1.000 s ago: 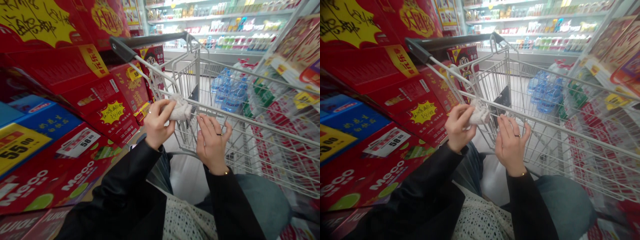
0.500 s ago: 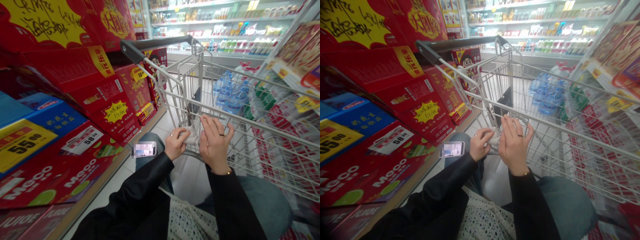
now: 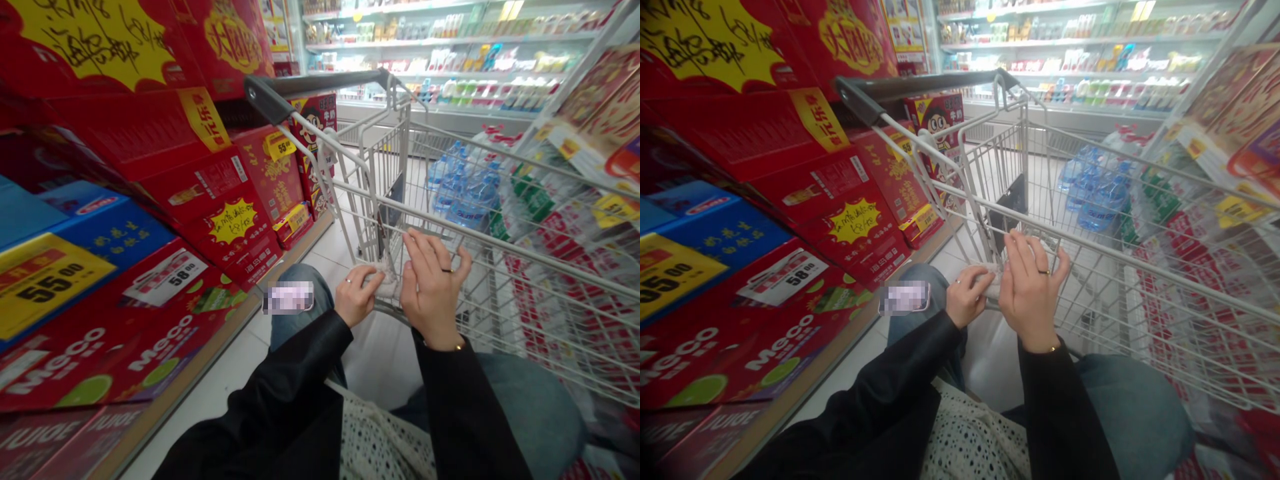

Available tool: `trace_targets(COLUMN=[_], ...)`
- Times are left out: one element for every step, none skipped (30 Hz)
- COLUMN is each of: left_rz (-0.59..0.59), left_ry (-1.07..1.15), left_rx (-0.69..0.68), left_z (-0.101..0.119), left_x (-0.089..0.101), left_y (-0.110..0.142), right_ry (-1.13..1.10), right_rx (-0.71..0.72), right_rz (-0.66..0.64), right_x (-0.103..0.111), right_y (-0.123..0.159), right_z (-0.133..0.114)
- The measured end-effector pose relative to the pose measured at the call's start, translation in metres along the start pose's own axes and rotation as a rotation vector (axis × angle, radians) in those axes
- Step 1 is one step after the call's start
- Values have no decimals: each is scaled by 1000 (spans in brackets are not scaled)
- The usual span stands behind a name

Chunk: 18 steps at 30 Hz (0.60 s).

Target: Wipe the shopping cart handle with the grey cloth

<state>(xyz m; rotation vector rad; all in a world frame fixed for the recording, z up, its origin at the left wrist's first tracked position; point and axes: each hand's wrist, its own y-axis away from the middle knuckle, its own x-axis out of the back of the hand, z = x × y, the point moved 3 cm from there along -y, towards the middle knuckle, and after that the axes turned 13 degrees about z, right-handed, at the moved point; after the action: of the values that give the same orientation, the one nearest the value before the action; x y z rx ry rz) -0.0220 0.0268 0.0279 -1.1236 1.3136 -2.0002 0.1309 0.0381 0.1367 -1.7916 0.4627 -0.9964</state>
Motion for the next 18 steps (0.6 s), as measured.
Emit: trace_targets(left_rz=[-12, -26, -44, -62, -79, -92, -102, -107, -109, -111, -114, -120, -129, -138, -148, -157, -165, -172], left_ry=[-2, -3, -4, -4, -3, -2, 0, 2, 5, 7, 9, 11, 12, 14, 15, 15, 16, 17], left_rx=[6, 14, 22, 29, 32, 35, 34, 32, 28, 25, 21, 18, 16, 15, 16, 19, 23, 26], left_z=[0, 0, 0, 0, 0, 0, 1, 1, 1, 1, 1, 1, 1, 1, 0, 0, 0, 0], left_x=[-2, -3, -5, -8, -10, -12, -13, -15, -16, -18, -19, -21, -22, -24, -25, -27, -28, -28], left_y=[3, 6, 9, 12, 15, 18, 21, 24, 27, 29, 32, 35, 37, 40, 42, 45, 47, 48], right_ry=[1, 2, 2, 1, 1, 1, 2, 2, 1, -1, -4, -7, -10, -11, -10, -8, -5, -3], right_rx=[3, 6, 8, 11, 12, 11, 10, 8, 6, 3, 2, 2, 2, 3, 3, 3, 3, 1], right_rz=[0, 0, -1, -1, 0, 0, 1, 0, 1, 2, 4, 7, 8, 7, 7, 1, -4, -8], right_x=[0, 0, 0, 0, 0, 0, 0, 1, 1, 1, 1, 1, 1, 1, 1, 0, 0, 0], right_y=[0, 0, 0, 0, 0, 0, 0, 0, -1, -1, 0, 0, 0, 0, 0, 0, 0, 1], right_z=[0, 0, 0, 0, 0, 0, 0, 0, 0, 0, 0, 0, 0, 0, 0, 0, 0, 0])
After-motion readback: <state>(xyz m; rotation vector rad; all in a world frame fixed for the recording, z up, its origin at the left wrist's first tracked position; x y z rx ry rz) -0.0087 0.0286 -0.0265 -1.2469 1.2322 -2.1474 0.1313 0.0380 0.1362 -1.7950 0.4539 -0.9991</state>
